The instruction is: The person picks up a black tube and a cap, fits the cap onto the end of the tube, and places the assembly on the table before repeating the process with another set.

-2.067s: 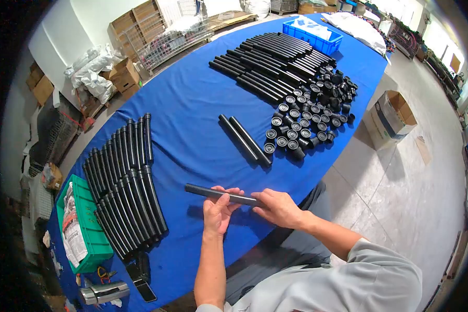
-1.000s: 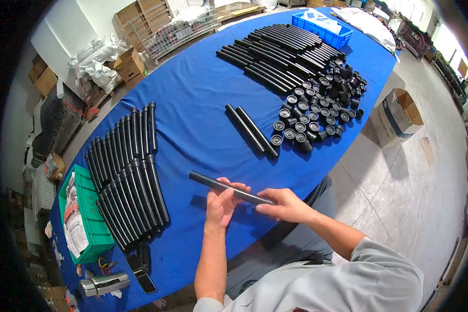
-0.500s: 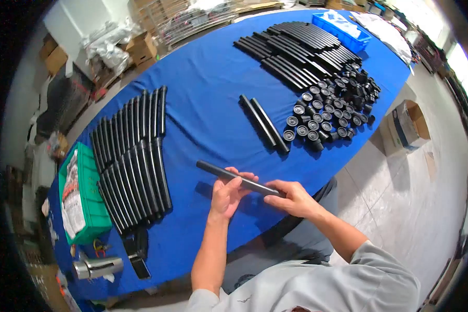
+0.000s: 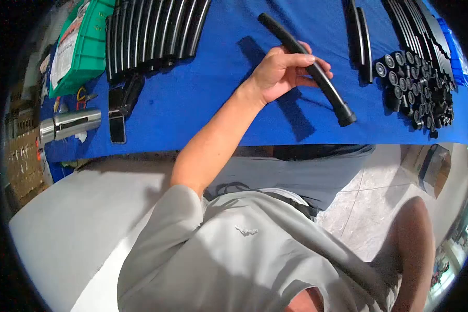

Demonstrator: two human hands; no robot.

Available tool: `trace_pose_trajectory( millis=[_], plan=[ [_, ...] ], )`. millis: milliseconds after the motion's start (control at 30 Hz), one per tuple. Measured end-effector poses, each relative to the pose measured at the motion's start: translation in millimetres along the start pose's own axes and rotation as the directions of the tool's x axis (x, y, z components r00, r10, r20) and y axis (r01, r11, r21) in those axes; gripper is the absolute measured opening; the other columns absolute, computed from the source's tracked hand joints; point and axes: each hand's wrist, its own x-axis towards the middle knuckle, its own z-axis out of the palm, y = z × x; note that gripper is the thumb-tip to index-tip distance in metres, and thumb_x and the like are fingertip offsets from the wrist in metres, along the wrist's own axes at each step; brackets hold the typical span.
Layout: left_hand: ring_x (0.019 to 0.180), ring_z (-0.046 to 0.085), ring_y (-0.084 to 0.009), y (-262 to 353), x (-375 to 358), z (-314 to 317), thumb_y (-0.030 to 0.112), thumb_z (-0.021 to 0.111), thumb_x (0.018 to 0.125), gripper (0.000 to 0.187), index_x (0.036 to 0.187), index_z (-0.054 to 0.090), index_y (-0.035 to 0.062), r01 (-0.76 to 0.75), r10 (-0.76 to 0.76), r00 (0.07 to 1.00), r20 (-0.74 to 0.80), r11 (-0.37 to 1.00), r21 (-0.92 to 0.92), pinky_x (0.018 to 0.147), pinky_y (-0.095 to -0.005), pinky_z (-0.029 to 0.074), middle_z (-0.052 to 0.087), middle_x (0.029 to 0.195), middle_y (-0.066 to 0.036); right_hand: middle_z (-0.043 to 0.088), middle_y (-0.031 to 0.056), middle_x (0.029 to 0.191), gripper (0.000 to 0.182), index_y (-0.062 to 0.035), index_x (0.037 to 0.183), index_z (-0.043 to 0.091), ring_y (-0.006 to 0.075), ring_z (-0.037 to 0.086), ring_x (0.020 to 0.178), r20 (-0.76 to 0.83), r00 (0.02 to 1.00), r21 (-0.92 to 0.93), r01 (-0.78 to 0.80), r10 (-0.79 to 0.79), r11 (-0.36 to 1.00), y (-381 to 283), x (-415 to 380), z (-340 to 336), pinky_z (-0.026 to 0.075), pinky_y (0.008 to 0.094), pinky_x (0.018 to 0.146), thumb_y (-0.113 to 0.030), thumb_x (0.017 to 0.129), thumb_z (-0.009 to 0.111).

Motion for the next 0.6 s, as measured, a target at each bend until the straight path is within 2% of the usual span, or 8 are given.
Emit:
trace_pose_trajectory(
  millis=[300, 600],
  plan=[
    [0.108, 0.069, -0.0414, 1.8, -2.8, 9.5, 0.009, 0.067, 0.092, 0.015, 0.105, 0.060, 0.0066, -0.016, 0.020, 0.999, -0.033, 0.993, 0.117, 0.091, -0.0528, 0.059, 0.071, 0.109, -0.027, 0.065, 0.0152, 0.109, 0.038, 0.0040, 0.111, 0.065, 0.0223, 0.065, 0.091, 0.009, 0.999, -0.011, 0.039, -0.038, 0.999, 15.0, 0.4, 11.8, 0.054, 0.0328, 0.076, -0.026, 0.089, 0.068],
    [0.105, 0.071, -0.0408, -0.6, -2.7, 9.3, 0.006, 0.067, 0.090, 0.018, 0.106, 0.061, 0.0080, -0.014, 0.017, 0.999, -0.049, 0.998, 0.066, 0.090, -0.0529, 0.060, 0.072, 0.107, -0.026, 0.065, 0.0170, 0.113, 0.040, 0.0041, 0.116, 0.062, 0.0231, 0.065, 0.093, 0.010, 0.999, -0.023, 0.044, -0.044, 0.999, 24.8, 1.4, 14.6, 0.055, 0.0341, 0.076, -0.027, 0.091, 0.066]
  ],
)
